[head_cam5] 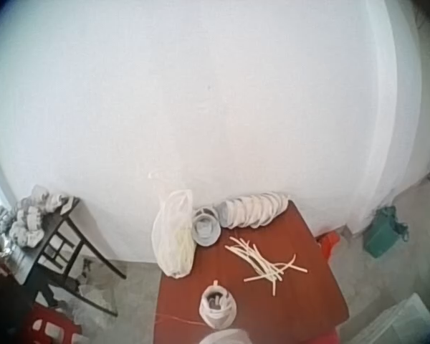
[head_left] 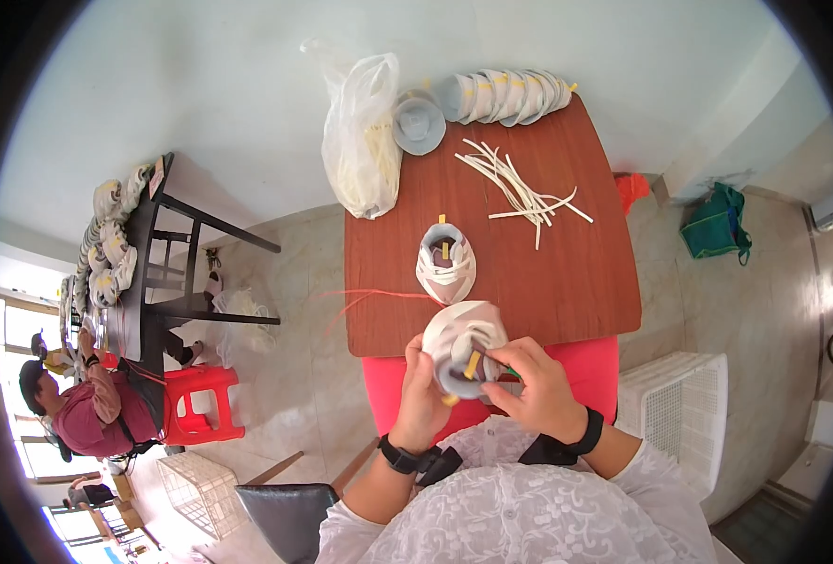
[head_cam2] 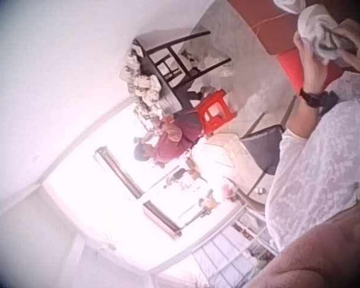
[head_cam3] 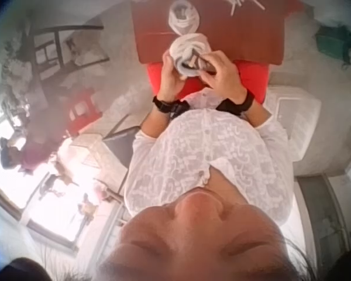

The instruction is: Lacing a white shoe with pink and white laces using a tool.

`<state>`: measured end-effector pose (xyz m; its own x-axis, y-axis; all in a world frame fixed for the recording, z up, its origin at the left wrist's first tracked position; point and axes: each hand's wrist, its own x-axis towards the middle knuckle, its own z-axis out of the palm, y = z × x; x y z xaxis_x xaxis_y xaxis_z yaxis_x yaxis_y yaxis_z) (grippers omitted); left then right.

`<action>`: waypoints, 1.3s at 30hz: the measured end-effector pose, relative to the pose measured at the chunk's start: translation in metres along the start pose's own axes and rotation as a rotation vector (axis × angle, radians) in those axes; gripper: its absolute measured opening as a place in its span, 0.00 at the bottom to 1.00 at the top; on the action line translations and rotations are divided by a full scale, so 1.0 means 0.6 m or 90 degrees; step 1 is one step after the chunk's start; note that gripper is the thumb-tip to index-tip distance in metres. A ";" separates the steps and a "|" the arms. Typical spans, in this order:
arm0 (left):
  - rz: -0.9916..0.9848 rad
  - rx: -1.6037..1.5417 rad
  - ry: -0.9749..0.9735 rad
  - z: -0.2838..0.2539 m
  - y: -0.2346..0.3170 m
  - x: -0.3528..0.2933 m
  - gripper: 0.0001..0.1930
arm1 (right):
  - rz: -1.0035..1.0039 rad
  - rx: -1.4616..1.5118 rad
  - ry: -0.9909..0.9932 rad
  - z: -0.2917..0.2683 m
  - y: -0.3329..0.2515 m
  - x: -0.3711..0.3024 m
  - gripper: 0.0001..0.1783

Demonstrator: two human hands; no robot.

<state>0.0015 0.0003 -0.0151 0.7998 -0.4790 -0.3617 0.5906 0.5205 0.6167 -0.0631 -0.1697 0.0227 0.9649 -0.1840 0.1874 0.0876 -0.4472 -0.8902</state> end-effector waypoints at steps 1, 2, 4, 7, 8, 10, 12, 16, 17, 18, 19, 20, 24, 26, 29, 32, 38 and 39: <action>0.000 0.000 0.000 0.001 0.006 0.003 0.27 | -0.009 -0.031 -0.008 0.000 0.008 -0.002 0.19; -0.089 0.047 -0.011 0.003 0.016 0.004 0.25 | -0.018 -0.062 -0.017 0.000 0.015 -0.004 0.17; -0.174 0.142 0.004 0.016 0.028 0.001 0.20 | -0.053 -0.101 0.000 -0.002 0.021 -0.007 0.16; -0.202 0.110 -0.001 0.008 0.031 0.005 0.18 | -0.120 -0.160 0.031 -0.007 0.021 -0.009 0.16; -0.202 0.110 -0.001 0.005 0.030 0.006 0.18 | -0.152 -0.180 0.045 -0.010 0.021 -0.010 0.16; -0.202 0.028 0.024 0.001 0.028 0.005 0.18 | -0.158 -0.165 0.054 -0.018 0.022 -0.014 0.16; -0.186 -0.001 0.016 0.001 0.024 0.002 0.18 | -0.165 -0.149 0.064 -0.021 0.025 -0.020 0.16; -0.160 -0.011 -0.030 0.002 0.023 0.004 0.19 | -0.184 -0.111 0.062 -0.020 0.020 -0.020 0.16; -0.161 -0.012 -0.030 0.005 0.025 0.004 0.19 | -0.188 -0.086 0.070 -0.020 0.017 -0.017 0.16; -0.156 0.004 -0.054 0.010 0.028 0.002 0.19 | -0.187 -0.085 0.070 -0.020 0.016 -0.016 0.16; -0.150 0.021 -0.079 0.013 0.031 0.001 0.20 | -0.183 -0.066 0.075 -0.021 0.015 -0.014 0.17; -0.149 0.022 -0.079 0.013 0.031 0.001 0.20 | -0.178 -0.048 0.080 -0.021 0.014 -0.012 0.17; -0.128 0.004 -0.104 0.005 0.029 -0.001 0.23 | -0.211 -0.032 0.091 -0.019 0.011 -0.002 0.17; -0.138 -0.023 -0.103 0.005 0.028 -0.001 0.24 | -0.096 -0.006 0.175 -0.019 -0.013 0.009 0.14; -0.162 -0.016 -0.089 0.014 0.032 0.000 0.23 | -0.012 0.019 0.060 -0.032 0.000 0.010 0.11; -0.178 -0.013 -0.061 0.021 0.034 0.000 0.19 | 0.039 0.010 0.017 -0.044 -0.009 0.017 0.10; -0.127 0.037 -0.017 0.026 0.034 -0.002 0.17 | 0.061 0.060 0.063 -0.035 -0.007 0.019 0.09; -0.122 0.039 -0.019 0.024 0.034 -0.002 0.17 | 0.061 0.060 0.062 -0.034 -0.007 0.019 0.09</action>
<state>0.0108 0.0013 0.0083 0.6698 -0.5863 -0.4556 0.7228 0.3743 0.5809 -0.0573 -0.1880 0.0371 0.9416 -0.3081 0.1358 0.0244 -0.3400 -0.9401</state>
